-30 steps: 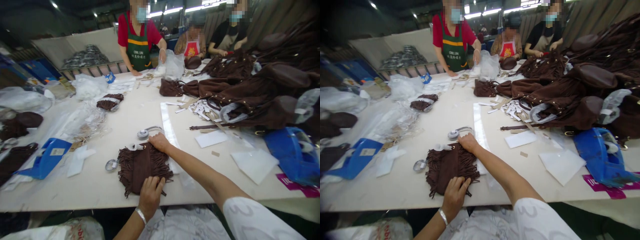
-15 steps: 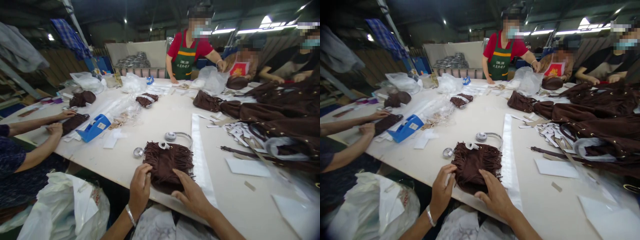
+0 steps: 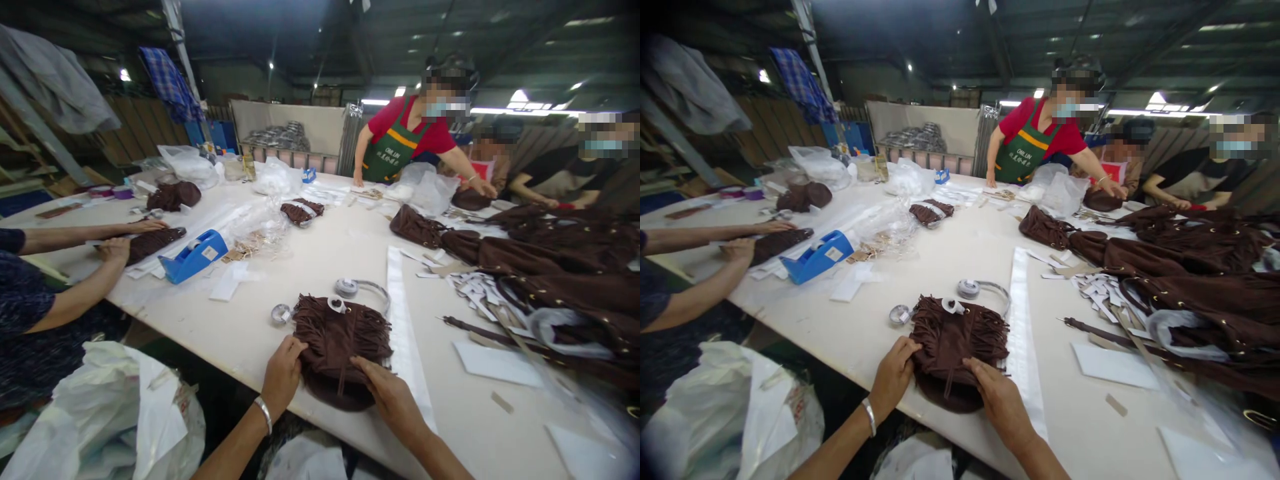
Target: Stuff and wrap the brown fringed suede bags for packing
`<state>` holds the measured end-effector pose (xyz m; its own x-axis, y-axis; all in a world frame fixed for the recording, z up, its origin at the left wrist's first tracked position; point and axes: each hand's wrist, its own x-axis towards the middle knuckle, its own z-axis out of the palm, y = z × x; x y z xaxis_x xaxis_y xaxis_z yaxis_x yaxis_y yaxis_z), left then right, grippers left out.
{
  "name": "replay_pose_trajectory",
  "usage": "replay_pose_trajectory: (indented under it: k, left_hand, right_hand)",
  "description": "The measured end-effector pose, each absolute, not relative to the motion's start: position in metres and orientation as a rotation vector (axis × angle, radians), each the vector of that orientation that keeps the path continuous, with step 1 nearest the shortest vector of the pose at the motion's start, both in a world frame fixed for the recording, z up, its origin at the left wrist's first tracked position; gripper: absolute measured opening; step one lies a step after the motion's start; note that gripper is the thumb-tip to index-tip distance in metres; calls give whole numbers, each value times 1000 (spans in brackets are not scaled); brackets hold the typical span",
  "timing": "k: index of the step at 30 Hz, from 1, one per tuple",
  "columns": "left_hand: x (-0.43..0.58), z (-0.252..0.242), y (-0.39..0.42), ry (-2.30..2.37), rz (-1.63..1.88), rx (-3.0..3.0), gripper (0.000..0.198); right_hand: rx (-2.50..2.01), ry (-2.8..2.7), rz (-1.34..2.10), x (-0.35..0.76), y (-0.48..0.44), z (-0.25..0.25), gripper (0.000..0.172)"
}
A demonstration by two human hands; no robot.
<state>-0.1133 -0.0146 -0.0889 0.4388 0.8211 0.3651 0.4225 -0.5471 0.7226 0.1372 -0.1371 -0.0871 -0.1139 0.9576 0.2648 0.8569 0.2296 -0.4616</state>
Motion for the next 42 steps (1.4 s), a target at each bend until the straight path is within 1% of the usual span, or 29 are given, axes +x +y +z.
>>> replay_pose_trajectory:
  k: [4, 8, 11, 15, 17, 19, 20, 23, 25, 27, 29, 31, 33, 35, 36, 37, 39, 42]
  left_hand:
    - [-121, -94, -11, 976, 1002, 2114, 33]
    - [-121, -103, -11, 1045, 1081, 2042, 26]
    - [-123, -98, -10, 1074, 1055, 2058, 24]
    - [-125, -67, -13, 1097, 987, 2138, 31]
    - [-119, -54, -21, 1134, 1024, 2195, 29]
    - [-107, -53, -33, 1170, 1068, 2294, 27]
    - [-100, -57, -40, 1187, 1074, 2357, 32]
    - [-81, -81, -58, 1281, 992, 2541, 53]
    - [-74, -98, -65, 1385, 935, 2608, 61]
    - [-72, -108, -65, 1436, 907, 2661, 64]
    - [-71, -112, -63, 1443, 903, 2691, 65]
    - [-70, -113, -63, 1432, 907, 2668, 65]
    - [-72, -112, -66, 1443, 923, 2565, 64]
    - [-78, -110, -72, 1438, 933, 2403, 63]
    - [-83, -108, -75, 1434, 939, 2305, 62]
    - [-90, -107, -77, 1431, 946, 2205, 60]
    - [-105, -103, -75, 1437, 962, 2023, 53]
    - [-124, -101, -57, 1423, 928, 1924, 40]
  right_hand:
    - [-1678, -2259, 16, 142, -141, -93, 63]
    - [-1636, -2418, -234, 144, -146, -106, 67]
    - [-1639, -2427, -271, 140, -149, -106, 70]
    - [-1699, -2387, -272, 131, -154, -101, 73]
    - [-1727, -2377, -302, 128, -156, -102, 75]
    - [-1737, -2388, -334, 129, -159, -108, 79]
    - [-1747, -2393, -352, 131, -161, -110, 82]
    - [-1749, -2398, -381, 132, -164, -107, 88]
    - [-1686, -2407, -308, 121, -155, -89, 85]
    - [-1631, -2403, -142, 96, -130, -63, 76]
    - [-1628, -2363, 26, 63, -88, -38, 71]
    - [-1650, -2339, 30, 34, -35, -26, 66]
    - [-1816, -2213, -98, 17, 15, -31, 54]
    - [-1989, -2033, -226, 14, 49, -48, 38]
    - [-2050, -1962, -267, 15, 60, -58, 33]
    - [-2091, -1913, -291, 17, 67, -68, 32]
    - [-2135, -1871, -311, 23, 72, -82, 35]
    - [-2153, -1850, -325, 28, 73, -90, 37]
